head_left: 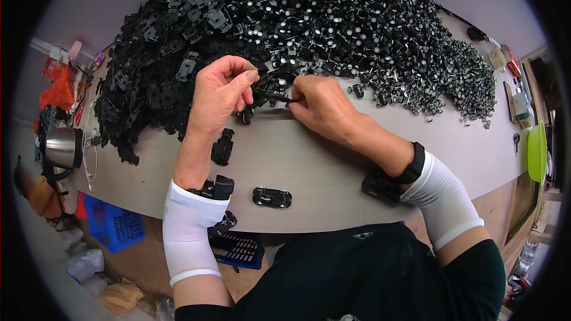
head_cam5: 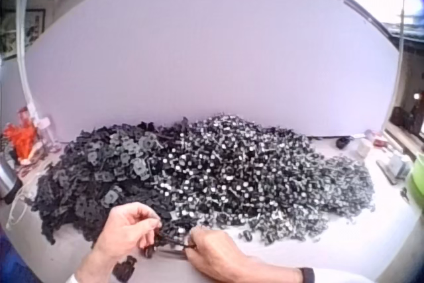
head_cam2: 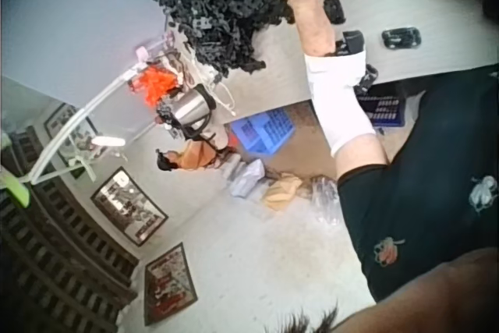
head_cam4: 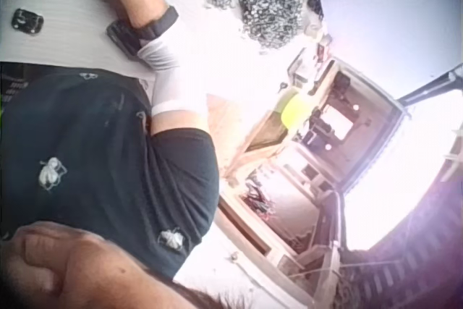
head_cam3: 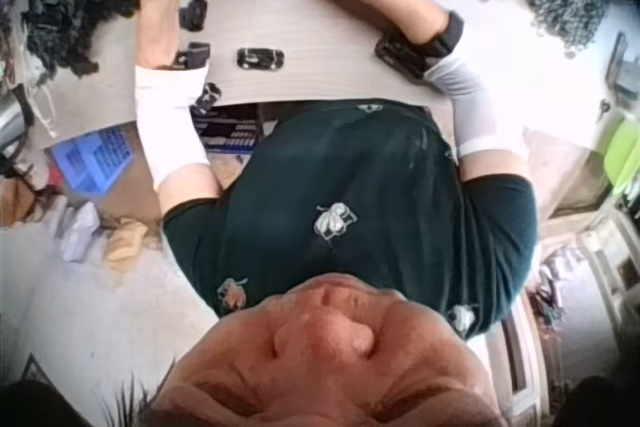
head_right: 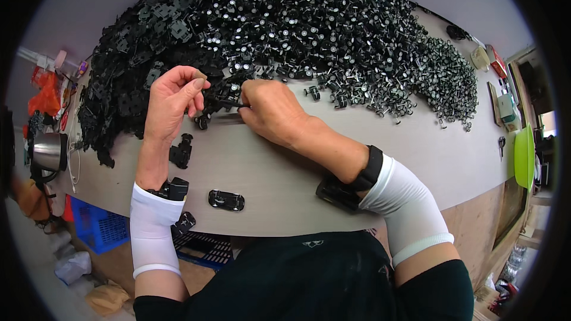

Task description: Assembling small black plastic components by hand by pressing pins into parts.

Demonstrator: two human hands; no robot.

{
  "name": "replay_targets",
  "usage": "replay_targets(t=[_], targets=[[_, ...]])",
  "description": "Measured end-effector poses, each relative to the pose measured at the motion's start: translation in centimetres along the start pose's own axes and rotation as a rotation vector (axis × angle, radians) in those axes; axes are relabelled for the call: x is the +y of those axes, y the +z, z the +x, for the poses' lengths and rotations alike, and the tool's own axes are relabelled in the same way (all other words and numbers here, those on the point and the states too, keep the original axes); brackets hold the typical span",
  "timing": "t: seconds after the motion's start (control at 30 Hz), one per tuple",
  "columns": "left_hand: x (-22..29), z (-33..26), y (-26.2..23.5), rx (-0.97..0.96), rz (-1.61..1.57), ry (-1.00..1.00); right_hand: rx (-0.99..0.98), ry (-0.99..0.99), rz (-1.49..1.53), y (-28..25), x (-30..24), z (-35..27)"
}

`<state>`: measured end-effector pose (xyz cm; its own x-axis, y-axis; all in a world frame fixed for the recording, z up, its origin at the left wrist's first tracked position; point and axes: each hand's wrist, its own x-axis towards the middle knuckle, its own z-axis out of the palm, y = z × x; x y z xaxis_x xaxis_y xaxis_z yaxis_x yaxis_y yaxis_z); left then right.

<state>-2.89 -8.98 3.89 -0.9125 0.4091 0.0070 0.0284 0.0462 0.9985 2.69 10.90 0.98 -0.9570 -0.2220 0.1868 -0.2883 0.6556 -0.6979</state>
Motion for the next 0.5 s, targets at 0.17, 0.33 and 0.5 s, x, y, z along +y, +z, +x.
replay_targets(t=[0.17,0.33,0.5], targets=[[-0.2,-0.7,0.9,-0.045,0.103,-0.083,0.161,-0.051,0.0,-0.1,-0.5,0.3],[0.1,-1.0,2.6,0.128,-0.063,0.037,0.312,-0.216,-0.132,-0.2,-0.2,0.7],[-1.1,-1.4,3.7,-0.084,-0.368,-0.068,0.342,-0.387,-0.007,0.4,-1.3,0.4]])
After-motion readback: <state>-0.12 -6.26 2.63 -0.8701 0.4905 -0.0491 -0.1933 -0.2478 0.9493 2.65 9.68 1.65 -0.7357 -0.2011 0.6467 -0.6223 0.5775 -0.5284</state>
